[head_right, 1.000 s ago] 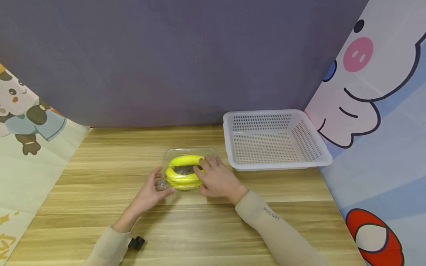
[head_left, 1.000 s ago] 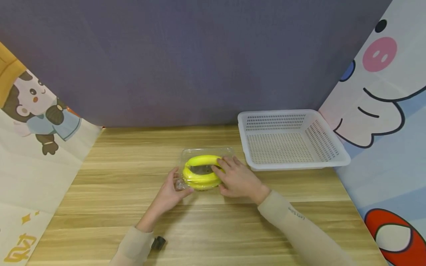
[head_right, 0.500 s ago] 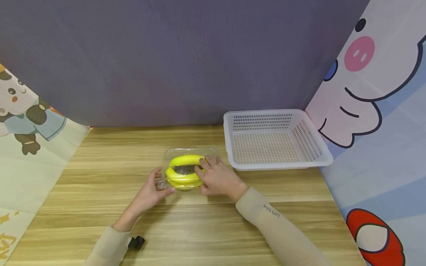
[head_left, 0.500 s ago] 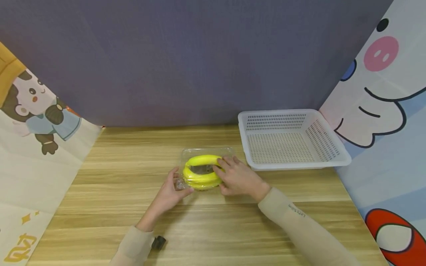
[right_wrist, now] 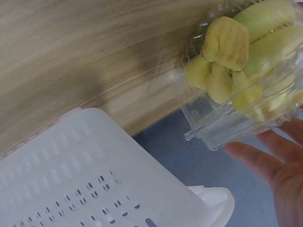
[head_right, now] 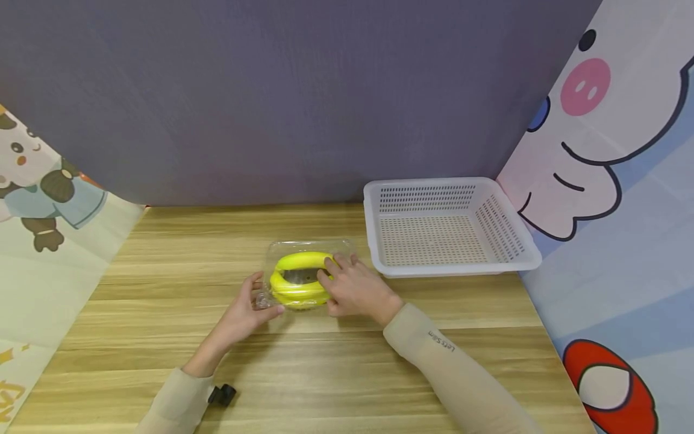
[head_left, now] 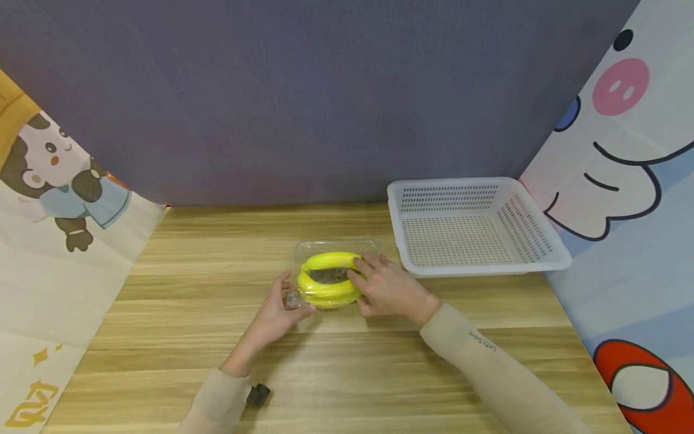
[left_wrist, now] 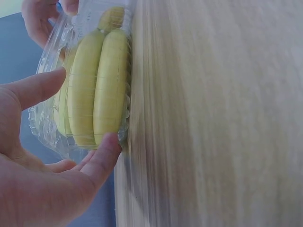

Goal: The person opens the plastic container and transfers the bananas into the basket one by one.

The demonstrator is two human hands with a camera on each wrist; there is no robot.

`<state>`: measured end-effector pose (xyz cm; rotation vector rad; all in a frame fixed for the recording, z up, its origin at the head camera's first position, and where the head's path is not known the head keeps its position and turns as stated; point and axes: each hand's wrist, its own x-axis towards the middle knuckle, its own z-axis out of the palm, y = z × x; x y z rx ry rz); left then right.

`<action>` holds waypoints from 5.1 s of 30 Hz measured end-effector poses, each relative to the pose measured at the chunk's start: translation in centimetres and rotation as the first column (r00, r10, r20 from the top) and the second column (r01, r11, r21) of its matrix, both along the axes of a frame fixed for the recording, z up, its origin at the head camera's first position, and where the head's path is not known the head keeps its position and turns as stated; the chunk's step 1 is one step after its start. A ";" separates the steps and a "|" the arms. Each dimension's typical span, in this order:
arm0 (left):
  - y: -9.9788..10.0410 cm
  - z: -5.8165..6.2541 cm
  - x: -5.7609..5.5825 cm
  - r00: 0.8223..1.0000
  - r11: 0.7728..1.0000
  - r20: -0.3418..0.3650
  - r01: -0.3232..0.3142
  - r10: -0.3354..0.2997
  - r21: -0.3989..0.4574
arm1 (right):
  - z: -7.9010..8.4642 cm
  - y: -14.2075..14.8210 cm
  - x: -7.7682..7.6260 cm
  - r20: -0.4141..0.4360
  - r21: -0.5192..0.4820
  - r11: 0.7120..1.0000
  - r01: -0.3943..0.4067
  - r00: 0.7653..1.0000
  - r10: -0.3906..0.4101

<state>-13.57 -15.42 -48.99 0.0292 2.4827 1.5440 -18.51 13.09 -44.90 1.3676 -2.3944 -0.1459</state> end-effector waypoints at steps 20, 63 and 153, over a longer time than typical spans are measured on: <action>0.1 0.0 -0.1 1.000 0.999 -0.006 -0.001 0.002 0.050 | 0.2 -0.1 0.0 0.009 0.031 0.999 0.014 1.000 -0.014; 0.0 -0.1 -0.1 1.000 1.000 0.004 -0.010 0.010 0.013 | 1.5 -0.6 0.6 0.170 0.021 0.997 0.070 0.983 -0.072; 0.4 -0.3 0.0 1.000 1.000 -0.018 -0.019 0.019 0.021 | 2.8 0.8 -2.4 0.672 -0.666 0.553 0.502 0.725 0.150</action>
